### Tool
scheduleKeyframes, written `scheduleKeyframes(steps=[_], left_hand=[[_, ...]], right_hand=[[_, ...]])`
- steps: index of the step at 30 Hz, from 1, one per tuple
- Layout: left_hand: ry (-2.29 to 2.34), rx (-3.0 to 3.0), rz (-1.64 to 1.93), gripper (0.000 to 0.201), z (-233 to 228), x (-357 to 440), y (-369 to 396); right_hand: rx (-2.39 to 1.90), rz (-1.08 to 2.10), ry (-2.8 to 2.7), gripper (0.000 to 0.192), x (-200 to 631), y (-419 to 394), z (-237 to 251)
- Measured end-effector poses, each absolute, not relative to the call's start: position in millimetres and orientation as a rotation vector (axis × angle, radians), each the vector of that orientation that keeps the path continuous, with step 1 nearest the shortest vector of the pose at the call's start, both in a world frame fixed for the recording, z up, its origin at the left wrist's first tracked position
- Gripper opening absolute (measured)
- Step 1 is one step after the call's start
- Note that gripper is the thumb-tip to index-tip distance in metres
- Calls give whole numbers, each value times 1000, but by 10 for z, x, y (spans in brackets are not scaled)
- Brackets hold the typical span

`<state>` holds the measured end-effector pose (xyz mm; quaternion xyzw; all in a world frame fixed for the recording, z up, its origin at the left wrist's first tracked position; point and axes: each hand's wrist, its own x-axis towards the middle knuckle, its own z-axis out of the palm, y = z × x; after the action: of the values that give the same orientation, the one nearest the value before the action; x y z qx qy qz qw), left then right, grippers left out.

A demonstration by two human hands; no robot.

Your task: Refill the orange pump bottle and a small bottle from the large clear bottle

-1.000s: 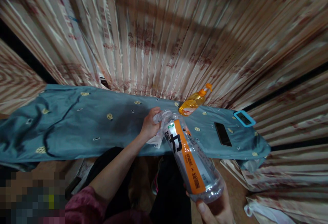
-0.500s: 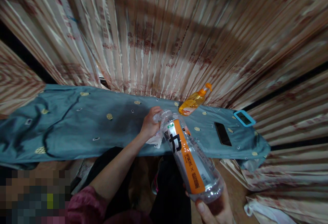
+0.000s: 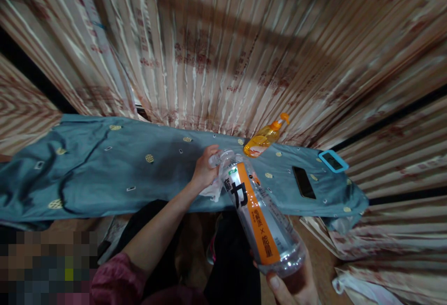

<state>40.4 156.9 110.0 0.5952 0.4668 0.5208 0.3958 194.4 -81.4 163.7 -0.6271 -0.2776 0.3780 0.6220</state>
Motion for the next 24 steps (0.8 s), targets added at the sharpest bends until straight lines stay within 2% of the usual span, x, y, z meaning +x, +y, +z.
scheduleKeyframes(steps=[8,14,24], left_hand=[[1179,1503,1312,57,1089,404,1573],[1189,1506,1318,56,1092,416,1578],[1179,1505,1338,55,1080,405,1579]], right_hand=[[-1449,880,-613,87,1972,-815,1626],[-1477,837,-568,62,1936,-792,1633],[-1498,835,-638,62,1965,-809,1622]])
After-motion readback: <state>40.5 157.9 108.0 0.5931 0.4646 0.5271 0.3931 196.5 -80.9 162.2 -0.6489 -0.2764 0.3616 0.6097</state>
